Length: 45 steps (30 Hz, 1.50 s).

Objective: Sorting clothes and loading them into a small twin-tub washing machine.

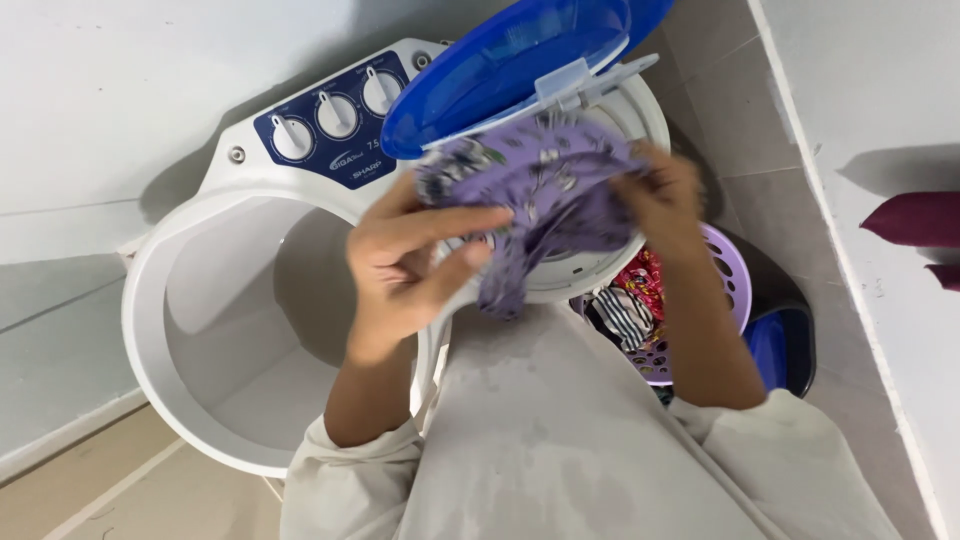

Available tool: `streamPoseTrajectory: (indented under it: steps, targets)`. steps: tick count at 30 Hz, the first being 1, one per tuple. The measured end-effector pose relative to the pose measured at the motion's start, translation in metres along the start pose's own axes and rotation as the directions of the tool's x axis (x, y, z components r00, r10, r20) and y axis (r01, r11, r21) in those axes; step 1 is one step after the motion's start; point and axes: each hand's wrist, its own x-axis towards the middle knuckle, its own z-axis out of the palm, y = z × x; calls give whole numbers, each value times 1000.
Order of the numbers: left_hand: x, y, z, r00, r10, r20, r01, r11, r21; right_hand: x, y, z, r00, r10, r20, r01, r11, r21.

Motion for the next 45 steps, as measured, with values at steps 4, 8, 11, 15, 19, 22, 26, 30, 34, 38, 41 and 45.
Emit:
streamPoseTrajectory:
  steps: [4,8,11,15,19,22,26,30,34,38,41,45]
  targets:
    - [-3,-14,-6,988,131,-78,-135,989,-61,-6,-50,-4,947,-282,-152,287,958,12]
    - [10,-18,-5,973,232,-16,-230,970,74,8,-72,-7,883,-401,-245,428,901,69]
    - [16,-23,-7,946,313,87,-323,936,142,13,-73,-16,851,-419,-315,473,873,116]
    - [8,-42,-11,967,248,62,-252,965,75,6,-61,-24,918,-361,-166,357,933,-55]
    - [-3,-75,-11,989,57,140,-84,977,197,2,-55,-16,923,-327,204,383,832,-402]
    - [-15,-105,-4,983,-151,107,100,921,377,-3,-9,-20,976,-69,205,197,670,-715]
    - [-33,-177,-10,958,-280,61,206,820,533,3,-10,-12,978,89,188,81,671,-737]
    - [-41,-231,-10,962,-250,107,124,753,646,10,-18,-11,972,92,218,49,823,-567]
    - [-20,-249,3,994,-104,16,74,799,596,18,-13,-16,995,82,-49,-95,902,-420]
    - [10,-233,25,968,-250,-11,231,878,420,3,-44,-17,980,-127,-150,51,901,-430]
    - [15,-229,38,966,-229,119,207,963,175,-24,-58,-16,962,-163,-219,85,942,-325]
    - [7,-261,47,911,-225,345,276,955,-105,-32,-69,-5,934,-242,-264,186,958,-220]
